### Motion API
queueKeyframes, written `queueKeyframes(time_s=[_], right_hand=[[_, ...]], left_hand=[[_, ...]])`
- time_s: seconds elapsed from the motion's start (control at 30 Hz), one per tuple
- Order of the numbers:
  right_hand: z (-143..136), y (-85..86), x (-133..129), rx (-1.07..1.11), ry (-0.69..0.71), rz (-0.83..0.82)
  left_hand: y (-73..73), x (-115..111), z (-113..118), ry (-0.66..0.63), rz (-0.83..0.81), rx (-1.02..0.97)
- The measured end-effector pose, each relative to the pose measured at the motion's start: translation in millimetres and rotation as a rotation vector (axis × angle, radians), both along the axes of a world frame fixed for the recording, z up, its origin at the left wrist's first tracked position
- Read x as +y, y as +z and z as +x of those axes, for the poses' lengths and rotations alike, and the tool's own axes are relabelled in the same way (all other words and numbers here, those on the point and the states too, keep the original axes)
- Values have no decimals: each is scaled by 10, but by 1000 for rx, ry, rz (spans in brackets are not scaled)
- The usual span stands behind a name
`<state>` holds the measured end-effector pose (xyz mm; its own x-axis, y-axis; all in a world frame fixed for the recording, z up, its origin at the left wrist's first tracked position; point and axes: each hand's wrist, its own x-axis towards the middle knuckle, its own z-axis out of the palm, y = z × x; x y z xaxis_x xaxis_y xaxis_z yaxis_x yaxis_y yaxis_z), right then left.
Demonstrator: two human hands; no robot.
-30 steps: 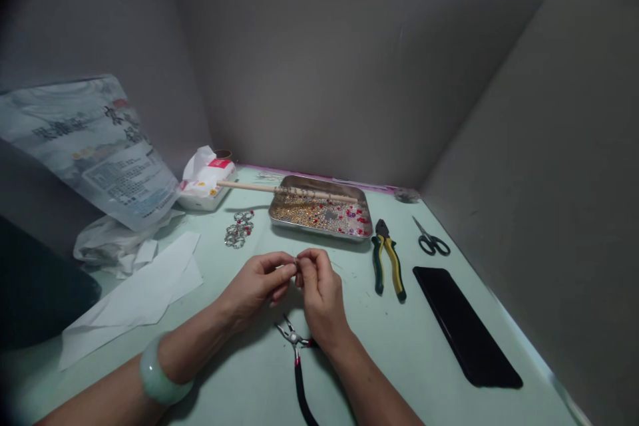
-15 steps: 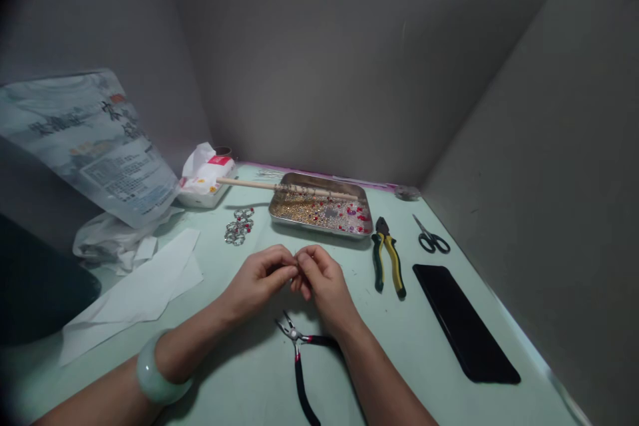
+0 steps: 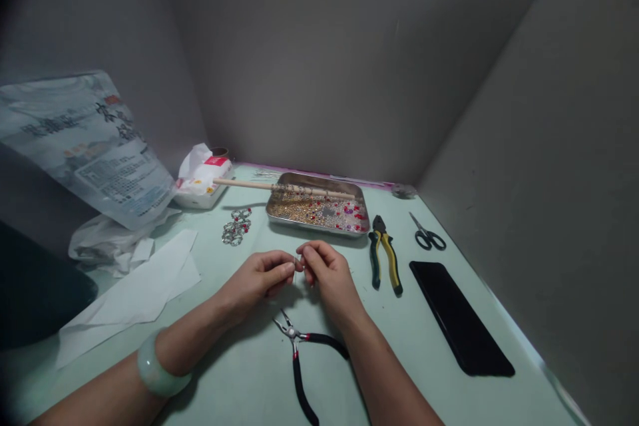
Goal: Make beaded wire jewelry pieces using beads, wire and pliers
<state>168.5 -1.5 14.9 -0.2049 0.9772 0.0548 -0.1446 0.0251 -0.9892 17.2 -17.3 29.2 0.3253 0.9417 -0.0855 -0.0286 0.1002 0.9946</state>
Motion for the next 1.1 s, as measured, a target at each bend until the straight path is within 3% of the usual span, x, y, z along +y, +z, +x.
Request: queueKeyframes(time_s=[0.3, 0.47, 0.67, 1.1], right_hand=[[23, 1, -15, 169, 178, -170], [34, 47, -37, 261, 234, -223], [23, 49, -39, 271, 206, -222], [-120, 18, -61, 329, -13, -179]], left_hand=[[0, -31, -32, -199, -169, -257], [1, -52, -36, -268, -158, -270], [22, -44, -4, -165, -95, -151], [12, -41, 32, 106, 65, 2]])
